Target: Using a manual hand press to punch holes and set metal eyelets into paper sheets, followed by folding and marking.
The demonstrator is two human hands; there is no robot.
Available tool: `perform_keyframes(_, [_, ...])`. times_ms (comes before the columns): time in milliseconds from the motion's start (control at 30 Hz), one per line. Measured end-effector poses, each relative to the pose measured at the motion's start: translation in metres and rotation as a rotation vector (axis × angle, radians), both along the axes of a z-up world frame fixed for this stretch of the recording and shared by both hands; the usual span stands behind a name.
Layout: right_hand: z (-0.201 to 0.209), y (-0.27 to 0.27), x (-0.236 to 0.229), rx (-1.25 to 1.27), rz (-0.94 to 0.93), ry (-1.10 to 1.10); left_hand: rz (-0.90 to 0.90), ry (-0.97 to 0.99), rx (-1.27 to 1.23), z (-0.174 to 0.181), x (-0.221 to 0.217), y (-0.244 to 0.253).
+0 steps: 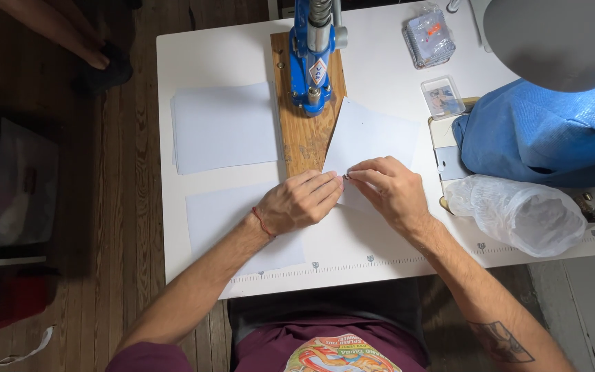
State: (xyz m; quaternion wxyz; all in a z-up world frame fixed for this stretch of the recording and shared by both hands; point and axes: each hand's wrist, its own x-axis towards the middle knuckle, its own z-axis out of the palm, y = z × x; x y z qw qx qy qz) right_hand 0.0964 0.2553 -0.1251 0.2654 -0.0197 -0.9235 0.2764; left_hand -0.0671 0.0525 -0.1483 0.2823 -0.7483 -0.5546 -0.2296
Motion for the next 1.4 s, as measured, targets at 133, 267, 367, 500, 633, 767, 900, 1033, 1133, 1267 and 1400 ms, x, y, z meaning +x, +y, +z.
perform_keyframes(133, [0.013,-0.007,0.000,0.260,-0.018,0.010,-0.005,0.031,-0.018,-0.001,-0.003,-0.001])
perform_keyframes(267, [0.026,-0.009,0.002,0.472,0.020,-0.044,0.013,-0.032,0.012,-0.004,-0.003,0.001])
perform_keyframes(367, [0.033,-0.006,0.004,0.493,0.072,-0.139,0.050,-0.131,0.026,-0.003,-0.003,0.009])
perform_keyframes(500, [0.038,0.002,0.006,0.355,0.138,-0.268,0.031,-0.200,0.044,0.013,-0.011,0.018])
perform_keyframes(633, [-0.001,0.009,0.002,0.223,0.114,-0.198,0.024,-0.367,0.000,0.019,-0.010,0.023])
perform_keyframes(767, [-0.001,0.006,-0.002,-0.237,0.084,-0.215,-0.047,-0.635,-0.027,0.035,-0.007,0.028])
perform_keyframes(900, [0.033,-0.002,0.006,-0.672,0.150,-0.312,-0.055,-0.876,0.061,0.076,0.000,0.023])
perform_keyframes(1033, [0.052,-0.008,0.014,-1.286,0.052,-0.375,-0.027,-0.742,0.211,0.123,0.001,0.009])
perform_keyframes(1133, [0.055,-0.012,0.013,-1.410,0.045,-0.334,0.049,-0.341,0.273,0.115,0.010,-0.001])
perform_keyframes(1267, [0.068,-0.022,0.016,-1.473,-0.025,-0.287,0.108,-0.109,0.277,0.124,0.026,-0.013])
perform_keyframes(1400, [0.061,-0.026,0.017,-1.476,-0.029,-0.284,0.122,-0.105,0.258,0.134,0.029,-0.021])
